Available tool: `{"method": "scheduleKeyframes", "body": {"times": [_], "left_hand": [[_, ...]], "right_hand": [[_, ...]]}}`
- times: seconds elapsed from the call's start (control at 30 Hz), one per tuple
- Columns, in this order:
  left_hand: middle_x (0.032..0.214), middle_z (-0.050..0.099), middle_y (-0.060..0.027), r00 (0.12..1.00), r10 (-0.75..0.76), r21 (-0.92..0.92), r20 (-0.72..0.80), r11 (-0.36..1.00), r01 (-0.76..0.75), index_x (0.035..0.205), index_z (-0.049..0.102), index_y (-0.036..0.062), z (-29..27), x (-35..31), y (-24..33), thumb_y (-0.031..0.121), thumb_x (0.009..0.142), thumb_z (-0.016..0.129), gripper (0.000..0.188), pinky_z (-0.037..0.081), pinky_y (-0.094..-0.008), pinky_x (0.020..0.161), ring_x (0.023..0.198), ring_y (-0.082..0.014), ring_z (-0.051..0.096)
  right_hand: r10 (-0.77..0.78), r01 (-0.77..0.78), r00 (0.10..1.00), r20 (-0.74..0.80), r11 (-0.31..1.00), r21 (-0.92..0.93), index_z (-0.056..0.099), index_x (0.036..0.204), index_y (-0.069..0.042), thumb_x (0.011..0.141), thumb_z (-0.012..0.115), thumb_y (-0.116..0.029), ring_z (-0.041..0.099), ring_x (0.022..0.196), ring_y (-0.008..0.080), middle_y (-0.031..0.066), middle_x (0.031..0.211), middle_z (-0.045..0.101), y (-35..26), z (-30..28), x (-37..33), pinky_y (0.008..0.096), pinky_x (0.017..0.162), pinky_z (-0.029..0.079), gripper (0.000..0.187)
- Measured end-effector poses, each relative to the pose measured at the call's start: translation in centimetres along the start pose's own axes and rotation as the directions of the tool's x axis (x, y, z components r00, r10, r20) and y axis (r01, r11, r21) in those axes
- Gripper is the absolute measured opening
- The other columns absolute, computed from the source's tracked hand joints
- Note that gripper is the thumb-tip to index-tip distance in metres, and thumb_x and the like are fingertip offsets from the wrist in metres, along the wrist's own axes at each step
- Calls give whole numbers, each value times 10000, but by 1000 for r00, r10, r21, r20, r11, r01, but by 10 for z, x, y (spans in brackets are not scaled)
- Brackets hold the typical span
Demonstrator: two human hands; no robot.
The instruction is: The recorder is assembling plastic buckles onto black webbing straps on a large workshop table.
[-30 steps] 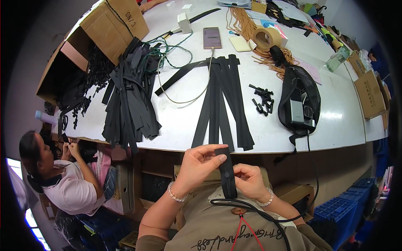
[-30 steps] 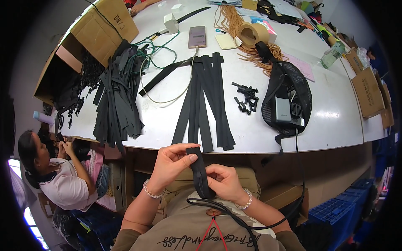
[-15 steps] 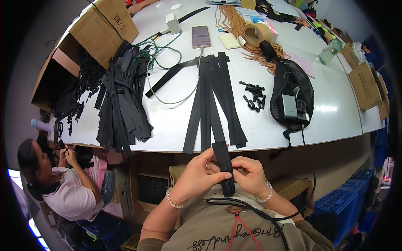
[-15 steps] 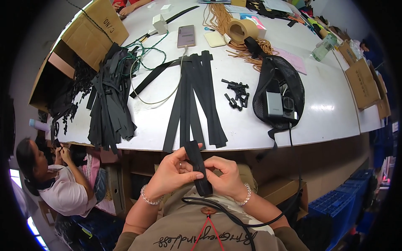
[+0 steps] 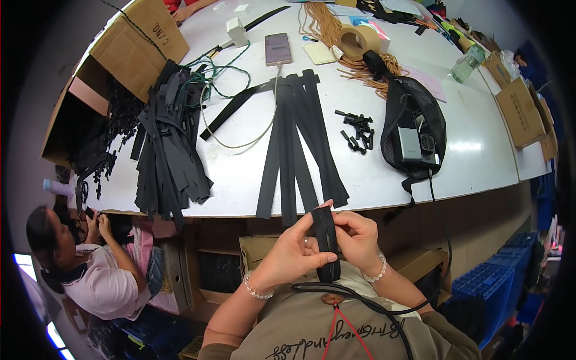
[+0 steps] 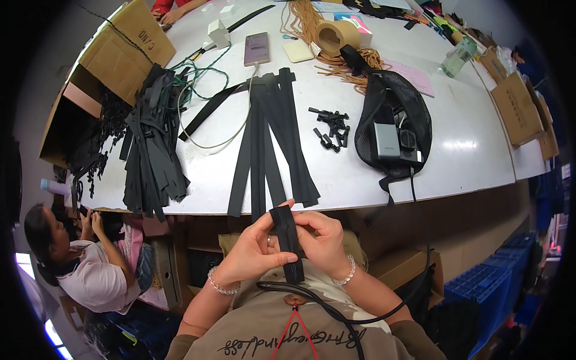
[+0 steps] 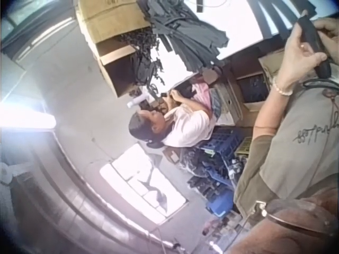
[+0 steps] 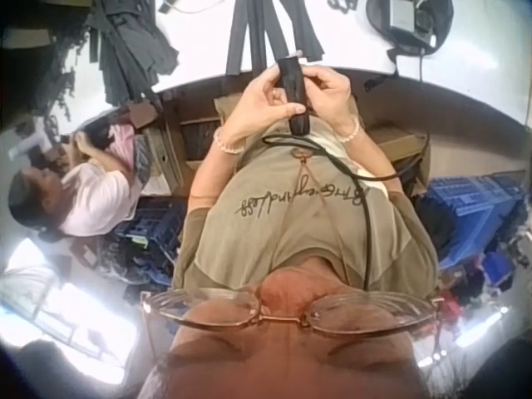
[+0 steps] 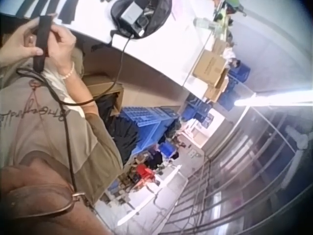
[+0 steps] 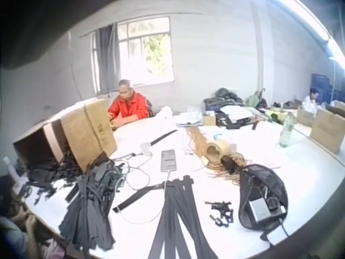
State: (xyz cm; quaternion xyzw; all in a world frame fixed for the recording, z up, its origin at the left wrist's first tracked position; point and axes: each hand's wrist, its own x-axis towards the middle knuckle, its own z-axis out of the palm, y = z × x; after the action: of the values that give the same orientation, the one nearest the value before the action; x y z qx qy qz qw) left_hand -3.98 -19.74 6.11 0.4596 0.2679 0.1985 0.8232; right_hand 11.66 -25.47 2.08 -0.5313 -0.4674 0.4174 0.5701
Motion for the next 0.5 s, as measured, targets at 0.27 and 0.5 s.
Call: {"method": "scheduleKeyframes", "body": {"times": [0.27,0.5], "left_hand": [[1267,450,-88,998,54,-37,-33,998,-55,1391,306,46,7,1,-3,-74,769,658,724,488,-184,668,821,-53,570],[1218,529,-120,982,132,-65,-137,988,-142,1226,491,-49,11,10,-1,-88,772,645,481,503,-246,858,975,-124,582]], "right_hand": [[-10,10,999,-42,1000,-3,645,917,23,782,612,55,613,728,136,80,812,639,2,-6,1,239,646,480,142],[-168,168,986,9,980,-111,616,869,47,798,561,103,599,770,144,99,845,630,-7,-2,-2,242,690,474,106]]}}
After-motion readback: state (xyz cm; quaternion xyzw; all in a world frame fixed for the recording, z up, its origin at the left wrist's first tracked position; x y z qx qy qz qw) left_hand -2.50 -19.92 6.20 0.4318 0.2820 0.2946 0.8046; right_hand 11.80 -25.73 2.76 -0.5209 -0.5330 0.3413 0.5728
